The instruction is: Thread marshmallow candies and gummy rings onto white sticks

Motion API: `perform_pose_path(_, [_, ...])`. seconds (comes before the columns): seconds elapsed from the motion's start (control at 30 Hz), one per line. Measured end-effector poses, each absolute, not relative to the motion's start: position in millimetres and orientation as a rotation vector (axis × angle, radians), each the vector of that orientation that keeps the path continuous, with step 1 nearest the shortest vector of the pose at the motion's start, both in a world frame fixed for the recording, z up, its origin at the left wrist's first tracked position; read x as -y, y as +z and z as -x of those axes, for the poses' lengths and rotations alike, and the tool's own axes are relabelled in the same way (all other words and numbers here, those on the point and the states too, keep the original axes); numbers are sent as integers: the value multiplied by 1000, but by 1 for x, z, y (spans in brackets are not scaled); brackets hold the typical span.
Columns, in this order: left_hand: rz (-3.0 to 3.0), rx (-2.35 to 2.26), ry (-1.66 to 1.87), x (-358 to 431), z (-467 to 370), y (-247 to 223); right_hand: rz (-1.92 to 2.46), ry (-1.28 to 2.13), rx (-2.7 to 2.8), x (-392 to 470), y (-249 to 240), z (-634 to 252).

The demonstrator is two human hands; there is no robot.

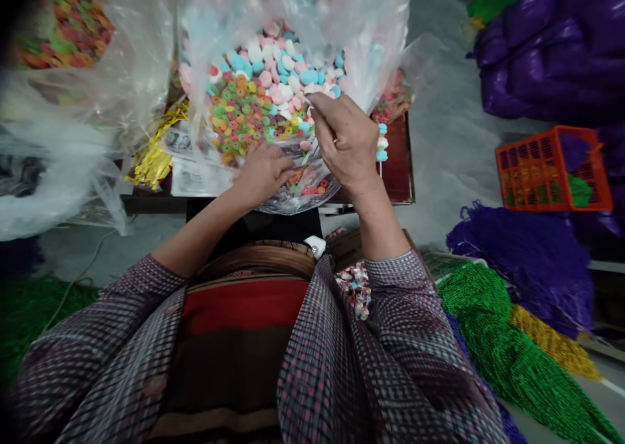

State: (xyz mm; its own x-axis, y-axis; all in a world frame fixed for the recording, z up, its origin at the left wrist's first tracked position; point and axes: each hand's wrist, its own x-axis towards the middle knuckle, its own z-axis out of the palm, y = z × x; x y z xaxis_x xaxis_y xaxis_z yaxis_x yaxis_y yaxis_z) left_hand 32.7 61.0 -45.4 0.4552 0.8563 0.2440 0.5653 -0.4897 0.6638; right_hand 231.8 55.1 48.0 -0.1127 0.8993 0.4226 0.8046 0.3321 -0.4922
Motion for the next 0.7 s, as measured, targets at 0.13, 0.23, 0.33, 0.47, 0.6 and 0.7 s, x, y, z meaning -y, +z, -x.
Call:
perform_pose_path(0.13, [-2247,-1213,704,-57,-31,-42,1705,203,2012,-74,11,-234])
perform_pose_path(0.23, [-2250,-1238,702,-50,-26,-41,1777,261,2080,-82,-24,-235])
perform_pose_path(0.33, [-2240,-1280,705,-46,-19,-43,1816,277,2075,-81,-38,-231])
perform_pose_path(0.47, [-2175,-1306,749,-49,-13,-44,1770,324,2026,-78,-27,-227])
perform_pose_path(0.6, [-2103,-1262,874,-56,-13,-35,1651,592,1923,-69,-5,-218])
perform_pose_path(0.7, [-2157,-1174,917,-57,-15,-29,1570,938,1774,-57,6,-205])
